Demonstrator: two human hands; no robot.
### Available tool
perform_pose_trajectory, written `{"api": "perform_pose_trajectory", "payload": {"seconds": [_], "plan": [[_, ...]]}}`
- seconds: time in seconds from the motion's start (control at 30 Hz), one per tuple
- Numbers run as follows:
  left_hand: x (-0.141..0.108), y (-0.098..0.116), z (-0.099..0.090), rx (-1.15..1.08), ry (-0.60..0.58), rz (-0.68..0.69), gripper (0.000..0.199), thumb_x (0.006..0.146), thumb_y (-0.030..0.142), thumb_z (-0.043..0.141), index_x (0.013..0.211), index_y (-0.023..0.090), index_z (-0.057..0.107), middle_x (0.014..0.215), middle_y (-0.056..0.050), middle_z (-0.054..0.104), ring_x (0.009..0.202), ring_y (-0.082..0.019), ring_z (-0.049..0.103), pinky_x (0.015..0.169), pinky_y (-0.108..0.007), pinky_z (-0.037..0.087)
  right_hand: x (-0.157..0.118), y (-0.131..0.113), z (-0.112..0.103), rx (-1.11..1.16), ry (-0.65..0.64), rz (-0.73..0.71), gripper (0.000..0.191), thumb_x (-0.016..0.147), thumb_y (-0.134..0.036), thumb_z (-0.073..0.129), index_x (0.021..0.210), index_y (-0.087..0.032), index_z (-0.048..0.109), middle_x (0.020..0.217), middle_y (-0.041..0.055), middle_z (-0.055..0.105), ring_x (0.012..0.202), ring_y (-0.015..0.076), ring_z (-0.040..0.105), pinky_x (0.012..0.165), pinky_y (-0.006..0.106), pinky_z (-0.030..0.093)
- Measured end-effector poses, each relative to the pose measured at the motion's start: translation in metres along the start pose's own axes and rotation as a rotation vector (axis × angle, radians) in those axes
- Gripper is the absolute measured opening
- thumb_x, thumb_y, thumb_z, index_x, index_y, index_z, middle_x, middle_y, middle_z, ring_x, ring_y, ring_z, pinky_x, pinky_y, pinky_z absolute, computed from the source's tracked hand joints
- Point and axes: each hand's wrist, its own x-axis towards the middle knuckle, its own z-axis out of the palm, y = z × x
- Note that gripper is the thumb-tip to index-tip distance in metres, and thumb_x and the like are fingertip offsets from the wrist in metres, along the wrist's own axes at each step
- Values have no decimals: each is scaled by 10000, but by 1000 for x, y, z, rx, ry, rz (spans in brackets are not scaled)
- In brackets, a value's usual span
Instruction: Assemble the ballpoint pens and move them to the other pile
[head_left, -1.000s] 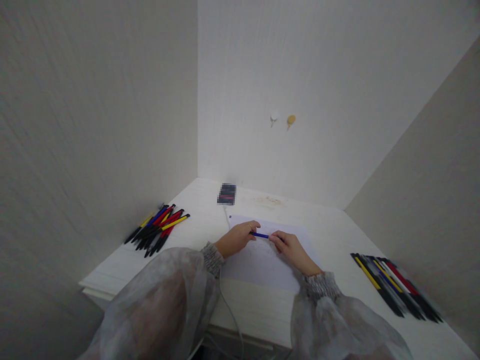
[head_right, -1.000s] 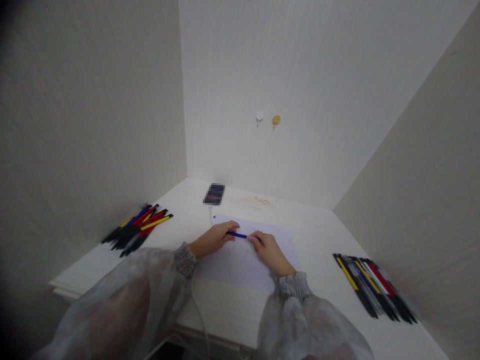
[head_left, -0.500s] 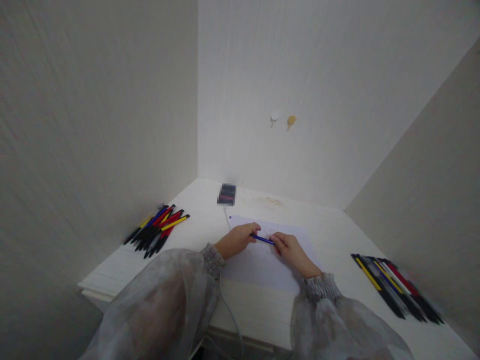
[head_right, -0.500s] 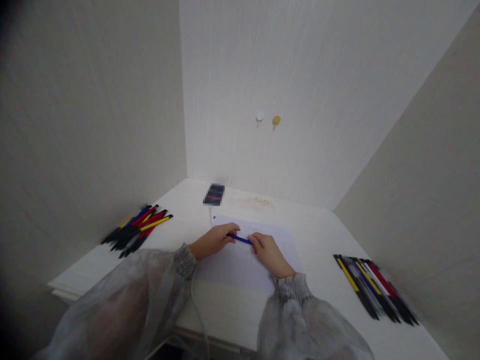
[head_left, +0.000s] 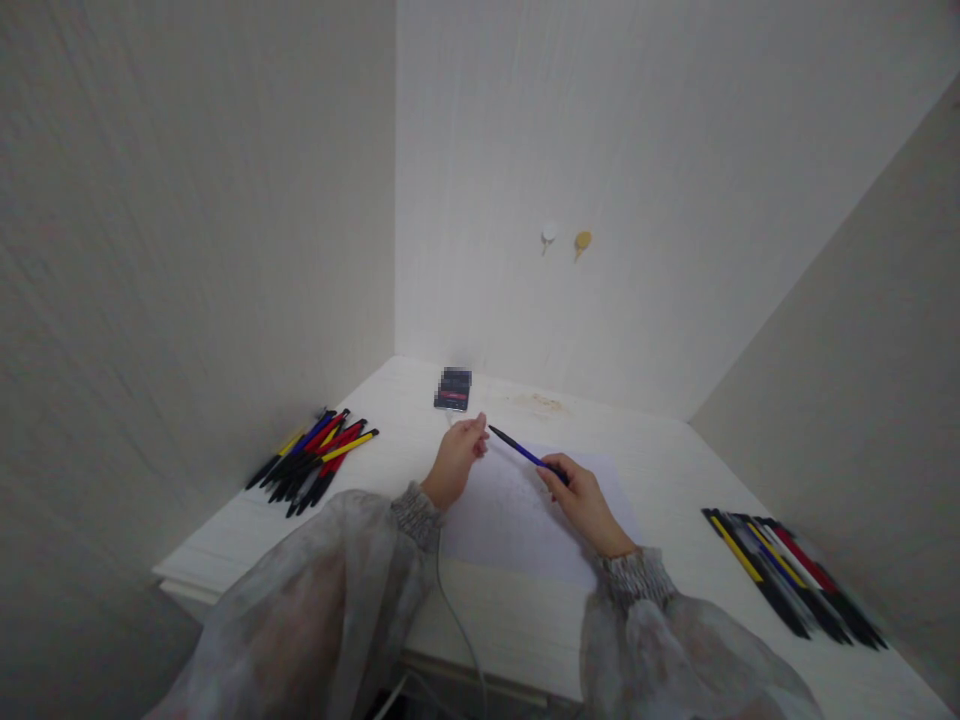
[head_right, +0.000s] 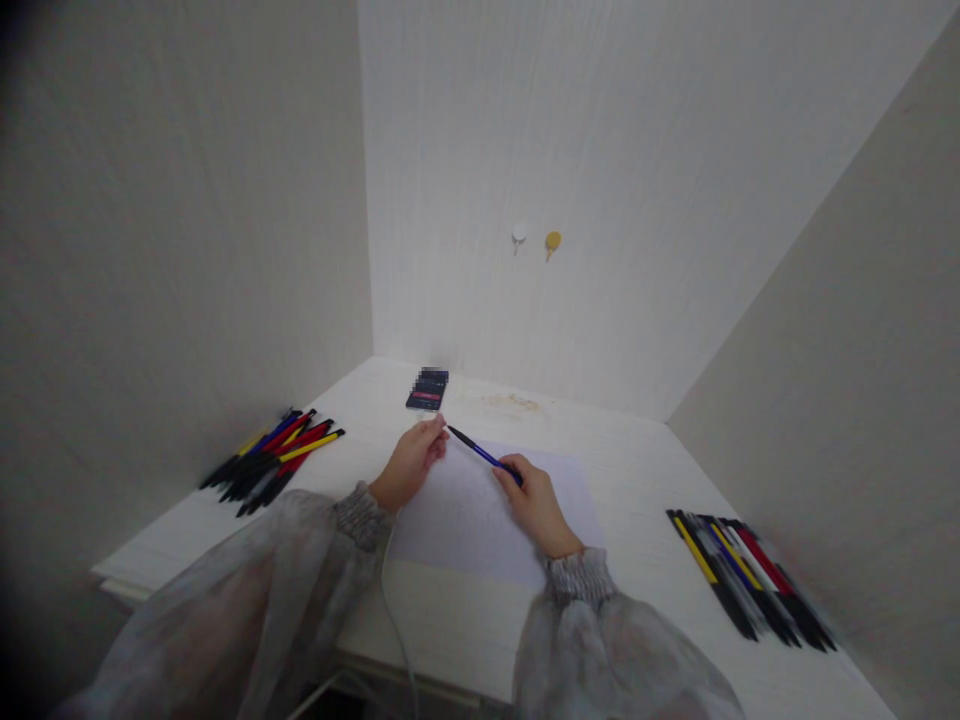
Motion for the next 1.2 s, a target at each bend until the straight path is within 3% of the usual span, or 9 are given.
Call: {"api": "perform_pose_trajectory", "payload": {"seconds": [0.1,0.33,0.47,0.63,0.7,0.8,0.9,1.03,1.2], "plan": [[0,-1,1,-230,-100,-119,333,665,433,569,723,111,503,582,26,455,456,-29,379,462,-175,307,-2,-3,4,10,-42,-3,247,752,-395,461,835,-185,562,614,-2,554,519,117,490,481,222,371],[-3,2,5,-253,-80,-21,241,608,303,657,665,121,508,505,53,444,443,-26,369,450,-167,269,-5,-9,7,118,-86,50,230,741,-384,481,812,-183,565,531,-24,505,464,97,452,443,210,347],[-3,4,4,-280,-95,-35,222,583,259,677,632,117,513,507,54,444,448,-22,365,453,-170,259,-6,-12,8,333,-194,193,260,732,-401,488,778,-158,568,404,-59,425,349,65,353,364,196,270],[-6,8,3,-310,-149,-31,202,561,228,689,650,114,547,568,41,488,463,-22,380,464,-177,268,-8,-18,3,703,-331,313,292,728,-418,492,724,-134,562,363,-95,316,293,42,260,352,212,301],[-7,10,4,-317,-162,-28,196,558,218,690,656,114,556,585,37,499,467,-21,384,468,-178,272,-8,-23,0,741,-299,317,274,717,-396,516,746,-128,565,366,-96,327,294,37,257,356,211,308],[-6,11,4,-335,-150,-11,178,567,210,681,655,117,558,566,42,490,473,-22,389,473,-175,277,-6,-30,-5,734,-85,237,280,654,-325,605,862,-147,546,427,-74,457,340,46,348,396,204,337],[-6,10,3,-366,-124,-6,168,576,216,672,651,125,551,561,46,481,483,-25,400,484,-174,292,-3,-31,-8,744,85,186,313,587,-277,667,849,-166,535,577,-26,580,413,62,449,439,208,370],[-7,10,3,-351,-133,-40,189,556,237,676,626,130,537,569,40,488,492,-33,406,492,-181,311,-1,-22,-9,762,92,219,230,653,-365,609,709,-152,541,525,-7,590,370,77,468,410,218,372],[-8,9,4,-300,-143,-54,213,542,251,688,613,129,528,556,39,494,484,-35,407,487,-185,306,-1,-11,-8,746,49,310,348,708,-451,529,528,-158,479,373,-26,507,268,58,381,341,206,338]]}}
